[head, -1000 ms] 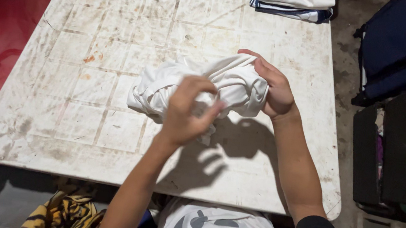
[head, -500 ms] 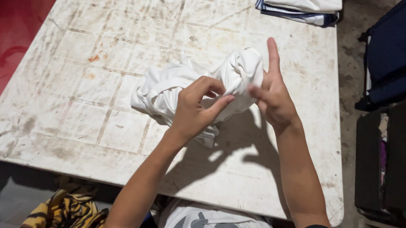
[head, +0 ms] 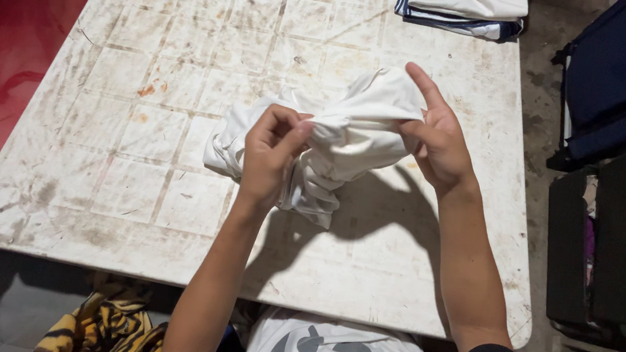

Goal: The person folds a blue and white polo shirt and a white graphic t-shirt on a table. They smooth the fabric, fold sleeves and sides, and stack the finished items.

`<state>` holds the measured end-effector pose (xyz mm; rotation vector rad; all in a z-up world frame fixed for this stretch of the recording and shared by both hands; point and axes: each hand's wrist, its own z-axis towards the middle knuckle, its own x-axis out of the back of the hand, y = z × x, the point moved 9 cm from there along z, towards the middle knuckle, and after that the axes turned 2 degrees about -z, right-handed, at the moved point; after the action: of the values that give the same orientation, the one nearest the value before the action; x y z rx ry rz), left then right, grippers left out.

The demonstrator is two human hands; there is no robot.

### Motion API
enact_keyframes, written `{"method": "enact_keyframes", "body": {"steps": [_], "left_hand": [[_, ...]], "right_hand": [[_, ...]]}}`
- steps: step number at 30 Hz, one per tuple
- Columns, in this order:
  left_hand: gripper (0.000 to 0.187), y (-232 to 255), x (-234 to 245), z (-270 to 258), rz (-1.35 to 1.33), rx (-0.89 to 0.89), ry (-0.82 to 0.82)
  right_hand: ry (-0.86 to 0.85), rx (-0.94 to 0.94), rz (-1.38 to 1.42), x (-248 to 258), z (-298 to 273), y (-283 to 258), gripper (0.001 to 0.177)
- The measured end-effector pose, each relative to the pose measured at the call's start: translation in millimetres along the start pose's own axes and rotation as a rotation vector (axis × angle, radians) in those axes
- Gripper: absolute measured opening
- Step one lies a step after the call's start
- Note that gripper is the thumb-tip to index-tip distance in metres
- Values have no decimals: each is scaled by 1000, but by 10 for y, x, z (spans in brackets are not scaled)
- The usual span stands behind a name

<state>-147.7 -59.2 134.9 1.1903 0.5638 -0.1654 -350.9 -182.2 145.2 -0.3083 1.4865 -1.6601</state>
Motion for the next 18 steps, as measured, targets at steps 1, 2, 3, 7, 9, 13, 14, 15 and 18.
{"method": "enact_keyframes", "body": {"steps": [1,2,3,7,9,13,14,15,18], "left_hand": [[10,-14,22,0,-90,38,7],[10,-30,38,-2,-180,76,15],[10,-31,48,1,-216,95,17],[8,-57,61,16,-307,143,20],[9,-68,50,25,-331,143,15],[8,-75,-9,33,-351,127,-7],[8,-70,-29,36,-346,126,-12],[7,-71,-47,39,-330,133,-13],[7,-50,-109,48,-293,146,-20]], "right_hand": [[-12,-3,-20,8,2,9,88],[6,-22,-12,32,3,30,84],[25,-41,-5,47,6,46,80],[78,-142,-57,42,14,116,71],[65,-140,-46,8,20,98,66],[63,-156,-52,36,34,115,59],[60,-164,-72,56,41,129,59],[56,-172,-91,77,47,145,58],[81,-188,-152,168,55,173,56]]}}
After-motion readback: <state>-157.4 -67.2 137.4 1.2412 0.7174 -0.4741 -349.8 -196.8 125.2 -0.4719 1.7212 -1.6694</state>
